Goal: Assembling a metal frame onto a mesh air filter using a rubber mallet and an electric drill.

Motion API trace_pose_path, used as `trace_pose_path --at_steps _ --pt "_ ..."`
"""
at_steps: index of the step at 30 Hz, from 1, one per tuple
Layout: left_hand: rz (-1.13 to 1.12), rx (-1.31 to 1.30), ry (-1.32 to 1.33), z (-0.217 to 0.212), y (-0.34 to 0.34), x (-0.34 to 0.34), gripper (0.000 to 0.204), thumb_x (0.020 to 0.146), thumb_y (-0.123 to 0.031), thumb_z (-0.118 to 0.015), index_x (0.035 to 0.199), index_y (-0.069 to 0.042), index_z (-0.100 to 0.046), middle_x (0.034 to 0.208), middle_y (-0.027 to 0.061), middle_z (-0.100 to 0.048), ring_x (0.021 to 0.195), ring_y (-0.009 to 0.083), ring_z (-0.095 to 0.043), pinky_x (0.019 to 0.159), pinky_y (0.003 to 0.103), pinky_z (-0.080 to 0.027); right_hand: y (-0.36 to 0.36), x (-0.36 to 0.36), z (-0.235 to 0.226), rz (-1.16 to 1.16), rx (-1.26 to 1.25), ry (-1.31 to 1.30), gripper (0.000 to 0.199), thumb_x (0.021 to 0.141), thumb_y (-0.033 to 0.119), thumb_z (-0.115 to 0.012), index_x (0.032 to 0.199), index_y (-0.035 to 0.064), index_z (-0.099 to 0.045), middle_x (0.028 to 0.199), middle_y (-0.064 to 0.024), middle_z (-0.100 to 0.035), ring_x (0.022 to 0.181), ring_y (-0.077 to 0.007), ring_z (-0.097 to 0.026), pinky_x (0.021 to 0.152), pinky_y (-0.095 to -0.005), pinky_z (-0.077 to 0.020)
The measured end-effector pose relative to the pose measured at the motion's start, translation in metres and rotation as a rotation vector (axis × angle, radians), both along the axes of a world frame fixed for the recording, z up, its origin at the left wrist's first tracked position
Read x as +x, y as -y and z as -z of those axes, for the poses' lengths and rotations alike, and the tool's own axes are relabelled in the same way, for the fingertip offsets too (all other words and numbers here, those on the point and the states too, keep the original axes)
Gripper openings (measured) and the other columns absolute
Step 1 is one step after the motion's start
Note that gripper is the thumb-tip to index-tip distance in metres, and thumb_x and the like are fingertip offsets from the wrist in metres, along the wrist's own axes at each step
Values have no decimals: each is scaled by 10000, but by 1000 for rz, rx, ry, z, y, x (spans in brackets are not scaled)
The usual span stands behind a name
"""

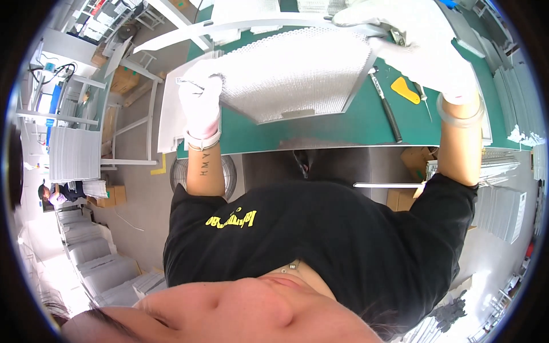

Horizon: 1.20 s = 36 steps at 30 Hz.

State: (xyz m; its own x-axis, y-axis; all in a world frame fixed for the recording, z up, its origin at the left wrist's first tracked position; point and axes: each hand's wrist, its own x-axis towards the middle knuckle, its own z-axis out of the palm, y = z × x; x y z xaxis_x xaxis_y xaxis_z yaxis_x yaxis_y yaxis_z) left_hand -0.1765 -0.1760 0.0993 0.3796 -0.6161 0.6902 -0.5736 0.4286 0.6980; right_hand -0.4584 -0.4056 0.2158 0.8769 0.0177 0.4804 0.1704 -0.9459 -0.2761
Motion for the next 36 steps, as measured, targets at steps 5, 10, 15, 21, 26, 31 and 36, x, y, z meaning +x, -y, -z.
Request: trace_pose_path --at_steps 5,10,15,21,26,31,36 --pt "-101 33 118 -2 3 5 118 827 28 -640 938 16 -681 886 64 -678 794 153 -624 710 252 -486 -4 -5 -7 41 -174 -1 370 862 -38 -649 1221 54 -637 1197 -101 -623 1108 -219 -599 979 -336 -475" --pt "92 49 -32 -4 -1 12 112 822 23 -659 932 13 -675 859 77 -678 802 162 -631 700 261 -495 -1 2 10 43 -100 -16 394 868 -31 -660 1248 68 -622 1198 -87 -648 1085 -209 -642 952 -324 -517" --pt "177 124 137 -30 -7 9 165 819 14 -672 984 24 -677 909 80 -682 851 161 -647 738 261 -522 -1 -1 -1 45 -107 -141 426 870 -18 -651 1284 76 -609 1163 -92 -649 1069 -229 -641 938 -320 -515" --pt "-11 177 -107 -11 -8 20 347 790 -76 -723 1114 37 -671 965 95 -689 834 145 -640 730 254 -512 -4 17 5 -152 -120 -70 387 863 51 -665 1248 81 -644 1137 -121 -641 1016 -250 -627 903 -310 -502" --pt "199 1 -146 -14 -6 9 145 755 23 -674 897 19 -703 883 80 -704 795 154 -647 702 251 -515 -13 27 8 -91 -320 -145 449 848 99 -687 1290 81 -613 1160 -145 -637 1036 -289 -613 938 -323 -485" --pt "63 42 -4 -20 -5 2 261 799 -65 -669 1039 38 -676 856 59 -653 717 83 -553 621 206 -421 -31 41 -5 -187 -233 -124 464 872 101 -657 1328 67 -576 1148 -175 -644 1007 -319 -611 923 -362 -484" --pt "1 59 -2 -20 -6 1 211 806 -86 -682 982 30 -688 822 49 -651 699 83 -557 615 205 -421 -31 53 14 -243 -61 -58 438 898 95 -623 1332 61 -581 1138 -167 -653 1013 -326 -617 924 -381 -485"
